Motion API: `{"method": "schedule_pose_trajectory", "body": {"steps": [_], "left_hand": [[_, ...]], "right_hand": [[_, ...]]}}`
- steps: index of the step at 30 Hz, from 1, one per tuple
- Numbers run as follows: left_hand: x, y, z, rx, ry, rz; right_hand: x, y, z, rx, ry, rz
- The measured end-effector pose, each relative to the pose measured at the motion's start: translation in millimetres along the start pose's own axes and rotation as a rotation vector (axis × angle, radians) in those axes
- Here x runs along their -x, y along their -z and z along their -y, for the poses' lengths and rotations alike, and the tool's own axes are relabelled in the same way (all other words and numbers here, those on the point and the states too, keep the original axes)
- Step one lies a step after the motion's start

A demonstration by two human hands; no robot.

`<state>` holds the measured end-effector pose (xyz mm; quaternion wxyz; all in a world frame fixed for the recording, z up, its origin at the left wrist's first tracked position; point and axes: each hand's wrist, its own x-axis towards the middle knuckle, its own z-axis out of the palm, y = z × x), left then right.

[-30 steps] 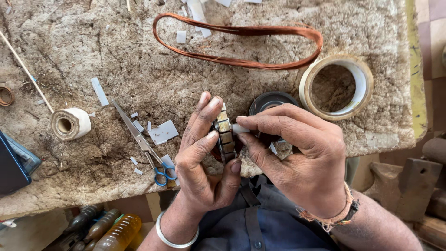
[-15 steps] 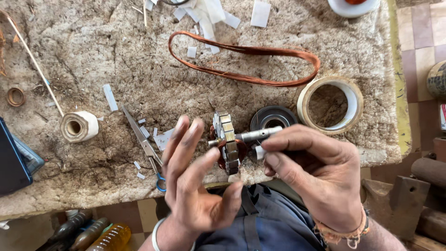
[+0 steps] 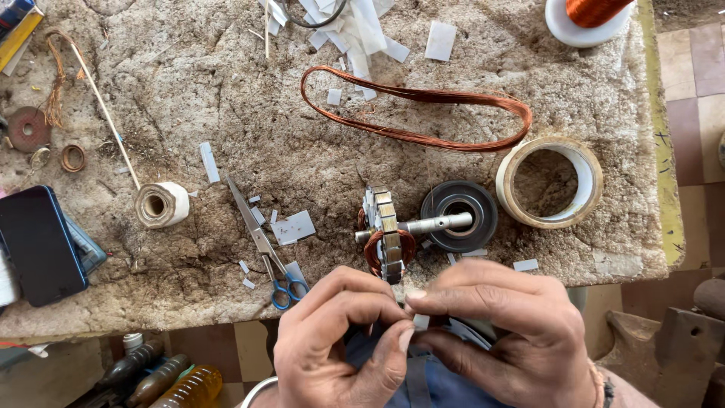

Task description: The person winds copper wire around a motor armature, inserting small white insulating strips between windings. They use scissors to cut the strips and repeatedly adjust the wire and armature by hand. The work continues on a cluttered workbench with spools of wire and tools nearby.

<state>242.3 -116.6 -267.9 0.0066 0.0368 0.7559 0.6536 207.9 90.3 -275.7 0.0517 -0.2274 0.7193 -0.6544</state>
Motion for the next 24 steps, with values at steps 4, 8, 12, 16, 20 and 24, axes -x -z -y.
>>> {"method": "schedule_pose_trajectory", "body": {"steps": [4,8,12,16,20,24], "left_hand": [[-4.3,6.0,-4.6,0.064,0.157,0.122],[-2.6,8.3,-2.3,0.117,0.241,0.183],[2.1,7.7,2.5,0.154,0.254,0.223],[3.2,10.8,1.9,0.138,0.218,0.231],[2.6,12.2,-2.1,0.05,0.113,0.24],[1.4,6.8,-3.4,-0.047,0.072,0.178]], "right_hand": [[-9.5,8.5,11.9,0.116,0.079,0.082],[-12.8,8.4,13.6,0.174,0.148,0.046],[-11.9,3.5,11.3,0.184,0.166,-0.001],[-11.3,1.5,10.8,0.234,0.177,-0.012],[-10.9,2.3,10.5,0.245,0.216,-0.029],[-8.0,2.2,10.3,0.272,0.214,-0.057]]}}
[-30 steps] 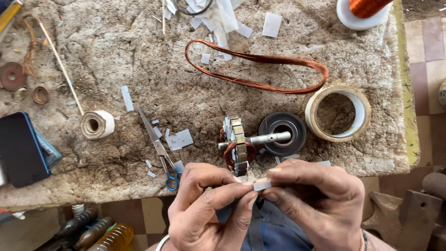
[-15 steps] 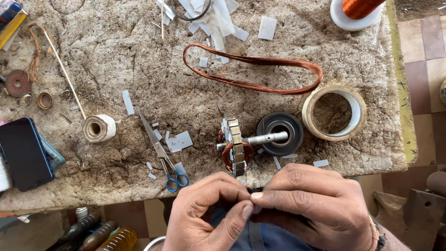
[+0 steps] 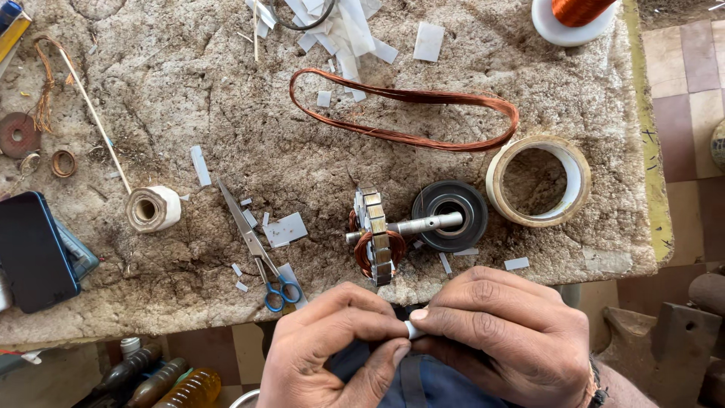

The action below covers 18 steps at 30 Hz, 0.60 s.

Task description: The person winds copper wire around a motor armature, inserting small white insulating strips between windings. They use scissors to cut the strips and repeatedly adjust the wire and armature by hand. The work continues on a cluttered workbench with spools of wire and tools nearby.

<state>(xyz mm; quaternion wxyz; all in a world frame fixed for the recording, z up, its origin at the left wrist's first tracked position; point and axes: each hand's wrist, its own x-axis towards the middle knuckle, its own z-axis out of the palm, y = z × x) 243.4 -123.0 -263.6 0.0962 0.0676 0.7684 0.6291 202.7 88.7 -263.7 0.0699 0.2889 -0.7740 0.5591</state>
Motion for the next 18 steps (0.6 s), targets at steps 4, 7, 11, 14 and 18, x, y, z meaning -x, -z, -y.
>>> {"method": "schedule_pose_trajectory", "body": {"steps": [4,7,11,14,18], "left_hand": [[-0.5,-5.8,-2.0,-0.033,-0.036,-0.075],[-2.8,-10.1,-0.2,-0.019,-0.116,-0.103],[-0.2,-14.2,1.5,0.011,-0.153,-0.113],[3.2,-18.2,3.0,0.082,-0.109,-0.14],[1.5,-18.1,6.1,0.019,-0.139,-0.168]], "right_hand": [[2.9,1.7,-1.2,-0.007,-0.044,-0.004],[3.0,6.1,-5.3,-0.078,-0.014,0.028],[4.1,6.3,-11.5,-0.206,0.013,0.022],[4.6,7.3,-16.2,-0.303,0.009,0.047],[3.6,6.4,-18.7,-0.393,0.006,0.05]]}}
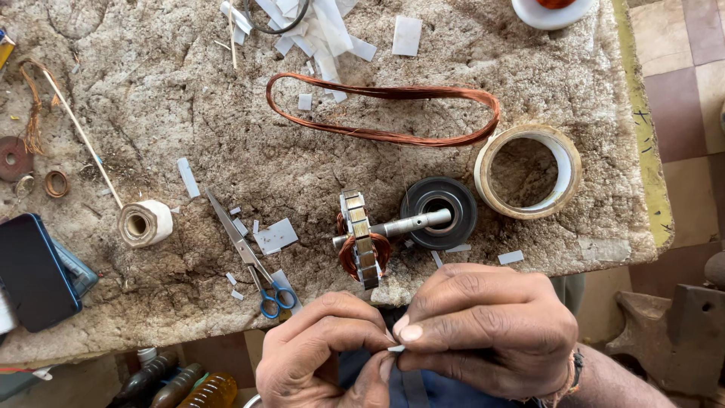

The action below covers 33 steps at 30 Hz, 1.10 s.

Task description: The person winds copper wire around a motor armature, inserting small white insulating strips between windings. They use scissors to cut the strips and repeatedly adjust the wire and armature by hand. The work continues on a cluttered workbench with spools of wire and tools nearby.

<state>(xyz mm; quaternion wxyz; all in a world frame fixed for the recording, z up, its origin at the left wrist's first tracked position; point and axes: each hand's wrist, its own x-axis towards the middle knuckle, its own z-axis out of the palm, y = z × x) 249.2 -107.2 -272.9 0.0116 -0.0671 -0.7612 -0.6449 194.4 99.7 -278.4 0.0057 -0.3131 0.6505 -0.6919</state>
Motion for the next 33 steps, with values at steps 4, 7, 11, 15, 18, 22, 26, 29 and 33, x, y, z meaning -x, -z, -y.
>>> {"method": "schedule_pose_trajectory", "body": {"steps": [4,7,11,15,18,22,26,29,33], "left_hand": [[-2.4,-0.8,-0.6,0.006,0.044,-0.018],[-4.0,-1.6,-1.5,0.018,0.029,-0.028],[-5.5,1.2,-2.5,-0.039,-0.02,0.014],[-8.1,9.0,-1.1,-0.033,-0.068,0.128],[-7.3,8.2,0.4,-0.091,-0.123,0.098],[-3.0,0.8,1.5,-0.114,-0.158,-0.016],[-3.4,-4.6,5.9,-0.226,-0.209,-0.111],[-5.5,-9.4,12.9,-0.31,-0.275,-0.252],[-17.3,-1.4,34.6,-0.566,-0.407,-0.265]], "right_hand": [[-3.4,0.2,-2.6,0.067,0.113,-0.008],[-4.1,1.7,-2.0,0.093,0.091,0.012],[-2.4,5.0,-1.3,0.114,0.042,0.037],[0.0,4.5,-2.0,0.11,0.01,0.045],[0.2,-1.3,-3.3,0.153,0.052,0.0],[-1.6,-4.2,-5.3,0.146,0.017,-0.025],[-4.5,-6.2,-7.8,0.316,-0.068,-0.118],[-8.9,-9.7,-10.3,0.468,-0.146,-0.201],[-16.4,-12.5,-10.5,0.545,-0.217,-0.214]]}}
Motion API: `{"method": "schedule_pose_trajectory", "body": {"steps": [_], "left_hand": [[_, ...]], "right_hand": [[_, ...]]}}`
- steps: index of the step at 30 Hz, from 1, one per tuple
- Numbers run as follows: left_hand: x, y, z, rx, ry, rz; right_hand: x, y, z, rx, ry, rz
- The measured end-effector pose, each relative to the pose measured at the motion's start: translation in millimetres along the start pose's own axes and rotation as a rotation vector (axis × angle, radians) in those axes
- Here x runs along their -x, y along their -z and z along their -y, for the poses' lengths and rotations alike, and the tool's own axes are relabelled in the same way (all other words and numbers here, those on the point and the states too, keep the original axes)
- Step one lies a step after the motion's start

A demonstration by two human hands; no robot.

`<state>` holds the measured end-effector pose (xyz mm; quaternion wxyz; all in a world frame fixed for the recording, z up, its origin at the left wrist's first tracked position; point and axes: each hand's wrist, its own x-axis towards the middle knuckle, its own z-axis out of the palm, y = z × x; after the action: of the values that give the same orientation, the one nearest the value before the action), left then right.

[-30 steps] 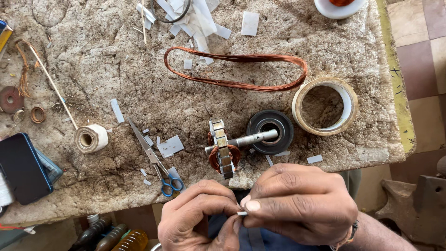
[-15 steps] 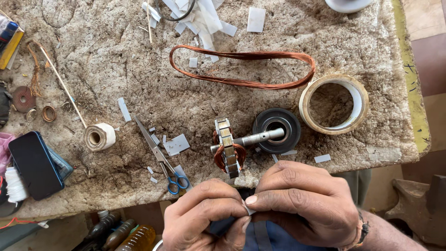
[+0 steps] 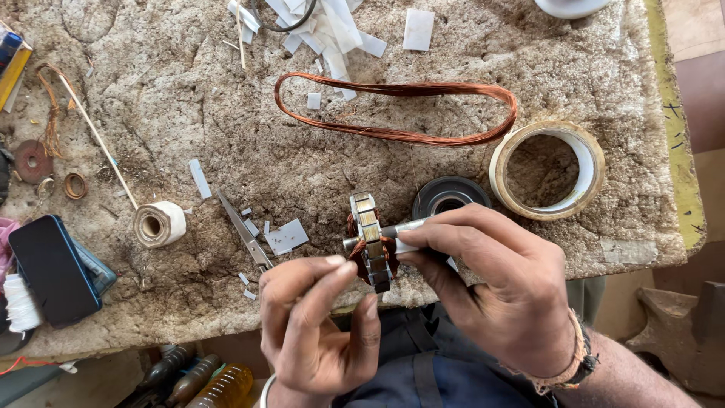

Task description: The person winds copper wire around a motor armature, inserting small white insulating strips between windings. They use scissors to cut the strips and repeatedly adjust the wire and armature by hand. The work continues on a cluttered workbench with spools of wire and tools nearby.

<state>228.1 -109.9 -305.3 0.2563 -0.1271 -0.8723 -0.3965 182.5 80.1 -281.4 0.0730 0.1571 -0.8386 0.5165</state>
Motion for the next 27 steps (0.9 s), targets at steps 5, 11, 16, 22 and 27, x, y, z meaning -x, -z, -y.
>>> {"method": "schedule_pose_trajectory", "body": {"steps": [5,11,16,22,27], "left_hand": [[7.2,-7.7,8.5,-0.097,-0.033,0.028],[7.9,-14.3,8.9,-0.043,0.003,0.046],[5.7,-17.2,10.8,0.017,0.02,0.035],[3.8,-14.5,9.7,0.014,0.041,0.056],[2.1,-15.3,11.3,0.027,0.034,0.058]], "right_hand": [[-5.6,-1.5,4.9,0.007,-0.041,0.038],[-7.6,-3.7,9.0,0.019,-0.061,0.051],[-8.2,-5.2,8.5,0.024,-0.068,0.05],[-9.5,-7.3,5.0,-0.022,-0.1,0.051],[-9.5,-8.6,3.6,-0.041,-0.115,0.041]]}}
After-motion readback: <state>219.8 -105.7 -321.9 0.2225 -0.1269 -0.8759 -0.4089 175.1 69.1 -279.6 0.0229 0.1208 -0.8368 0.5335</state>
